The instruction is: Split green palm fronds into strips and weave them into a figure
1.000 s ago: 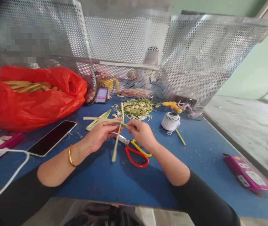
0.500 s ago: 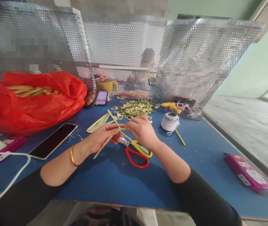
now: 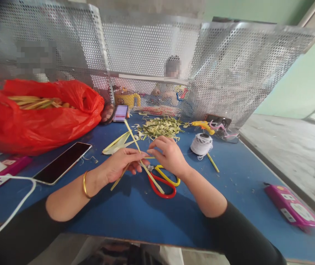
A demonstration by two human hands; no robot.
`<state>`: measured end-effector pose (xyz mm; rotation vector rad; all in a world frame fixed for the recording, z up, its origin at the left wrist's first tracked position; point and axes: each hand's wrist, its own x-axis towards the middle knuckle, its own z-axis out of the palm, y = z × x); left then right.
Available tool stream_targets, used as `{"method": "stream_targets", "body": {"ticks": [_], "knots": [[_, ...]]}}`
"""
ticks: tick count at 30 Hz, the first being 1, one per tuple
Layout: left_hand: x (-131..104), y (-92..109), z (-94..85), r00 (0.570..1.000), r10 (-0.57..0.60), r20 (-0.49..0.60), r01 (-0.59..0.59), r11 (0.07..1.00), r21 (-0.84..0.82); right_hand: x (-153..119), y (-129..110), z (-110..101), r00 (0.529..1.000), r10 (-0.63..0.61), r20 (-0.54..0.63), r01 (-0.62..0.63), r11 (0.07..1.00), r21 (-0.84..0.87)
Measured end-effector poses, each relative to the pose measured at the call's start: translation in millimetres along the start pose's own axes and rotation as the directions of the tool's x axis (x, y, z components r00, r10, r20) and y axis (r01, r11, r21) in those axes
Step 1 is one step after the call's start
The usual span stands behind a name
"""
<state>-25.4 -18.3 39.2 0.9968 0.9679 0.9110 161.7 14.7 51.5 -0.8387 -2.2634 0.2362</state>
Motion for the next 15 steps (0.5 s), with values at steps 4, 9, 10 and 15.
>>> {"method": "stream_targets", "body": {"ticks": [4,9,10,15], "knots": [[-7.1,-1.3,12.1,0.989,-0.090,0.113,0.084,0.995,0.054,2.1,-6.4,5.1,0.955,0.288,0.070,-0.296,0.920,0.256],[-7.4,-12.8,26.3,0.969,-0.193,0.156,0.165,0.971,0.175,0.8,-17.0,18.4,0.862,0.380,0.335,-0.500,0.743,0.444],[-6.0,-14.8,27.1,0.970,-0.201,0.138,0.175,0.968,0.182,-0.1,-20.4,19.5,0.879,0.382,0.284,-0.474,0.764,0.437],[2.9,-14.5,19.9,0.963,-0.267,0.045,0.268,0.964,-0.007,-7.3,-38.2,13.8,0.968,0.212,-0.132,-0.191,0.969,0.156]]}}
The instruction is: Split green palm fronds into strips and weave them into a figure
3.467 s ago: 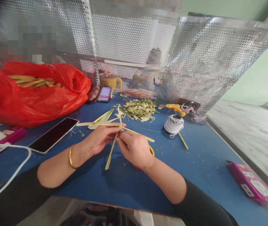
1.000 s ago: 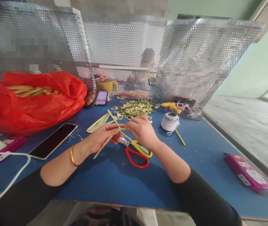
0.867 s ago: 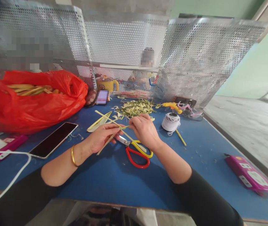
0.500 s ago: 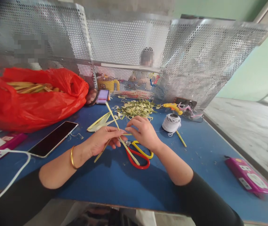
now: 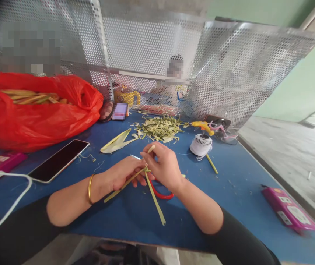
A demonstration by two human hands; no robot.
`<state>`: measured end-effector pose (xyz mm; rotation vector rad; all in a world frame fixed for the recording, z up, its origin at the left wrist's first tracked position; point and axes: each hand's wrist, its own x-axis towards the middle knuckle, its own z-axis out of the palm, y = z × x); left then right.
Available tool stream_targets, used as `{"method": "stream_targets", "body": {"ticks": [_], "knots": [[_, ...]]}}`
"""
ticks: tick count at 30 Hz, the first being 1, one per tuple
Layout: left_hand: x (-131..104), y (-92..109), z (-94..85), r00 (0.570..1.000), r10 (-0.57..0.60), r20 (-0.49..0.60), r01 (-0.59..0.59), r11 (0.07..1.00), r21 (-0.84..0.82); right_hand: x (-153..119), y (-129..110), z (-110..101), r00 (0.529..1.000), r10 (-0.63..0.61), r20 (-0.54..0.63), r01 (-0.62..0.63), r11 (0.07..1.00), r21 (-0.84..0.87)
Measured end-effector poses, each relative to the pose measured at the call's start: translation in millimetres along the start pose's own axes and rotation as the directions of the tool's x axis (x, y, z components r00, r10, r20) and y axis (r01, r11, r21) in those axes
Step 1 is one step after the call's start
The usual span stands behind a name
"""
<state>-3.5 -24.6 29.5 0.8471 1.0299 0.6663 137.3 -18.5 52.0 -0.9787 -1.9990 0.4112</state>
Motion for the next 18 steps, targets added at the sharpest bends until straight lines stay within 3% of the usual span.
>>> {"method": "stream_targets", "body": {"ticks": [3,5,8,11,18], "knots": [[1.8,7.3,-7.8,0.994,-0.033,-0.104,0.015,0.985,-0.173,-5.1,-4.1,-2.7,0.974,-0.225,-0.035,0.214,0.956,-0.200],[1.9,11.7,-12.4,0.986,-0.041,-0.160,-0.007,0.957,-0.288,-7.4,-3.7,-1.1,0.930,-0.365,0.045,0.358,0.869,-0.341],[1.3,15.3,-16.9,0.988,-0.005,-0.154,-0.061,0.906,-0.419,-9.9,-2.0,4.4,0.852,-0.496,0.167,0.508,0.706,-0.493],[0.0,15.6,-17.5,0.988,0.077,-0.132,-0.131,0.875,-0.466,-11.5,-1.0,8.7,0.837,-0.516,0.179,0.509,0.618,-0.599],[-4.7,16.0,-15.4,0.991,0.129,-0.039,-0.132,0.861,-0.491,-12.0,4.3,12.3,0.858,-0.497,0.128,0.445,0.594,-0.670]]}}
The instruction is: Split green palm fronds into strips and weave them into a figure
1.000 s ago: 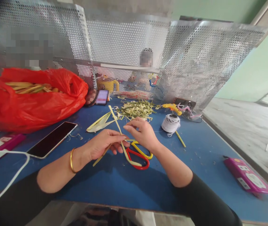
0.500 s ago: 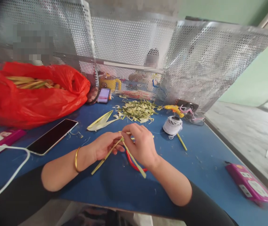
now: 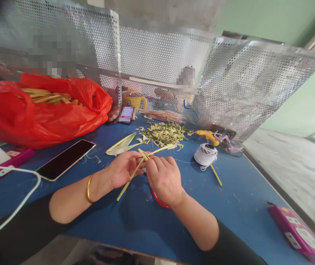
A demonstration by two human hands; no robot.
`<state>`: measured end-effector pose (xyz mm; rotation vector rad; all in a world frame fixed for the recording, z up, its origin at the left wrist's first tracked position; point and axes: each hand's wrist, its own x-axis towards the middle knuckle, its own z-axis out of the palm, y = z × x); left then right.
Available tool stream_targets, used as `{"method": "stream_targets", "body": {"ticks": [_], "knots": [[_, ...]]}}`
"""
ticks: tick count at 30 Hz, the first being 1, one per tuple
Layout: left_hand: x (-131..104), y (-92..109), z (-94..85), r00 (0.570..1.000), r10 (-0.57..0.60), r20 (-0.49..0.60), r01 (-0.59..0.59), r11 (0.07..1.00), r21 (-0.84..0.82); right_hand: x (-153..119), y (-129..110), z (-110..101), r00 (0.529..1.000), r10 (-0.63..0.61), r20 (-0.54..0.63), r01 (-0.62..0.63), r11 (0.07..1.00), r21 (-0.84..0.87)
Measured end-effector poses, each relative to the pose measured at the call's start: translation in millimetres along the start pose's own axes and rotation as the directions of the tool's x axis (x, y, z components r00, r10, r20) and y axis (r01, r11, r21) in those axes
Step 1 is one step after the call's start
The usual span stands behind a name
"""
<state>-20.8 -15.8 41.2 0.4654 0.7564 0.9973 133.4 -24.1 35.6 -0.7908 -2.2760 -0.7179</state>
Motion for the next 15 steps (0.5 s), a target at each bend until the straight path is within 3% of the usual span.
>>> {"method": "stream_targets", "body": {"ticks": [4,8,13,15], "knots": [[1.1,-3.1,-2.1,0.998,0.049,0.033,-0.051,0.997,0.050,-1.7,0.1,1.9,0.998,-0.056,0.017,0.056,0.998,0.008],[4.1,-7.8,-3.3,0.992,0.122,-0.013,-0.121,0.991,0.065,-0.8,-2.5,1.3,0.996,-0.071,0.048,0.072,0.997,-0.003],[5.6,-11.5,-4.2,0.996,0.090,-0.027,-0.087,0.992,0.088,0.0,-12.3,7.5,0.942,-0.313,0.119,0.302,0.948,0.099],[5.1,-12.7,-4.2,0.996,0.081,-0.035,-0.078,0.993,0.083,-1.1,-14.6,9.8,0.933,-0.347,0.098,0.336,0.935,0.112]]}}
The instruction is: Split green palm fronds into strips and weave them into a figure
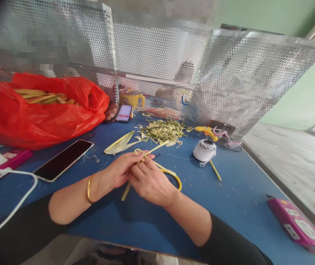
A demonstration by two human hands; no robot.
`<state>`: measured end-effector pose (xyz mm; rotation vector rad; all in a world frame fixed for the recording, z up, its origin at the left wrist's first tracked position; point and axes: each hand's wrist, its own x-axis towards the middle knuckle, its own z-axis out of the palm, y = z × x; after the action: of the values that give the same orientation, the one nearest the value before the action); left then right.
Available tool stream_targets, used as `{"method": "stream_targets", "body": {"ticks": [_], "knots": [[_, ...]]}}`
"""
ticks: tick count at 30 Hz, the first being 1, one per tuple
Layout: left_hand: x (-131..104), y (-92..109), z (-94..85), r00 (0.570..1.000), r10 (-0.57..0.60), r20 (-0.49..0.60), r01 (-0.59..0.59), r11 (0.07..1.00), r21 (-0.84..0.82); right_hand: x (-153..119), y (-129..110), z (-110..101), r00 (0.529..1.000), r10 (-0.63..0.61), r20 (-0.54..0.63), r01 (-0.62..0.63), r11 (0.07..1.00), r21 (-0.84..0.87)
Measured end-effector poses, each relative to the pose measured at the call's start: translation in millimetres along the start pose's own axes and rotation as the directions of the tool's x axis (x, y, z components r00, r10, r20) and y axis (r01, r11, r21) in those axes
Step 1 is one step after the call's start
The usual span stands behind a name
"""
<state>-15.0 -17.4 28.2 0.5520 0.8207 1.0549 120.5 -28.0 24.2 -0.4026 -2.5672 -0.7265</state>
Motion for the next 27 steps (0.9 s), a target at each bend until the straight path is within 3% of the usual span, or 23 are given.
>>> {"method": "stream_targets", "body": {"ticks": [2,3,4,5,7,9,11,13,16,23,25,27], "knots": [[-0.5,-0.4,0.0,1.000,0.009,-0.001,-0.009,1.000,0.003,-1.5,1.0,0.4,0.994,0.078,-0.074,-0.074,0.996,0.049],[-0.6,-0.2,-0.2,1.000,0.020,-0.004,-0.020,1.000,0.012,-2.6,3.2,0.0,0.977,0.178,-0.114,-0.166,0.980,0.110],[-0.5,0.2,-0.3,0.999,0.032,-0.011,-0.031,0.999,0.024,-3.7,6.3,-0.5,0.937,0.320,-0.141,-0.290,0.936,0.201],[-0.2,0.7,-0.4,0.999,0.039,-0.019,-0.038,0.999,0.037,-4.7,10.3,-0.7,0.860,0.491,-0.139,-0.431,0.845,0.318],[0.5,1.7,-0.6,0.998,0.044,-0.039,-0.042,0.997,0.063,-6.1,19.5,0.5,0.613,0.790,0.000,-0.644,0.499,0.580],[1.4,2.1,-0.7,0.997,0.046,-0.055,-0.041,0.996,0.085,-6.0,27.4,3.6,0.386,0.888,0.251,-0.662,0.077,0.745],[2.2,1.5,-0.9,0.996,0.046,-0.077,-0.037,0.993,0.115,-4.4,31.5,7.2,0.276,0.845,0.457,-0.590,-0.226,0.775],[2.7,0.5,-1.5,0.993,0.045,-0.106,-0.027,0.986,0.164,-1.5,31.4,8.9,0.225,0.784,0.578,-0.533,-0.397,0.747],[2.3,-0.1,-2.1,0.990,0.064,-0.124,-0.033,0.971,0.238,4.0,27.7,6.8,0.182,0.721,0.669,-0.482,-0.527,0.700],[2.8,-0.2,-2.4,0.985,0.136,-0.106,-0.092,0.935,0.343,8.2,23.4,6.9,0.087,0.728,0.680,-0.482,-0.567,0.668],[4.5,-0.1,-2.8,0.980,0.165,-0.112,-0.114,0.925,0.362,7.0,23.7,8.4,0.084,0.702,0.707,-0.505,-0.582,0.638],[6.6,1.1,-3.4,0.969,0.212,-0.129,-0.154,0.922,0.356,5.3,24.9,7.4,0.112,0.647,0.755,-0.569,-0.581,0.582]]}}
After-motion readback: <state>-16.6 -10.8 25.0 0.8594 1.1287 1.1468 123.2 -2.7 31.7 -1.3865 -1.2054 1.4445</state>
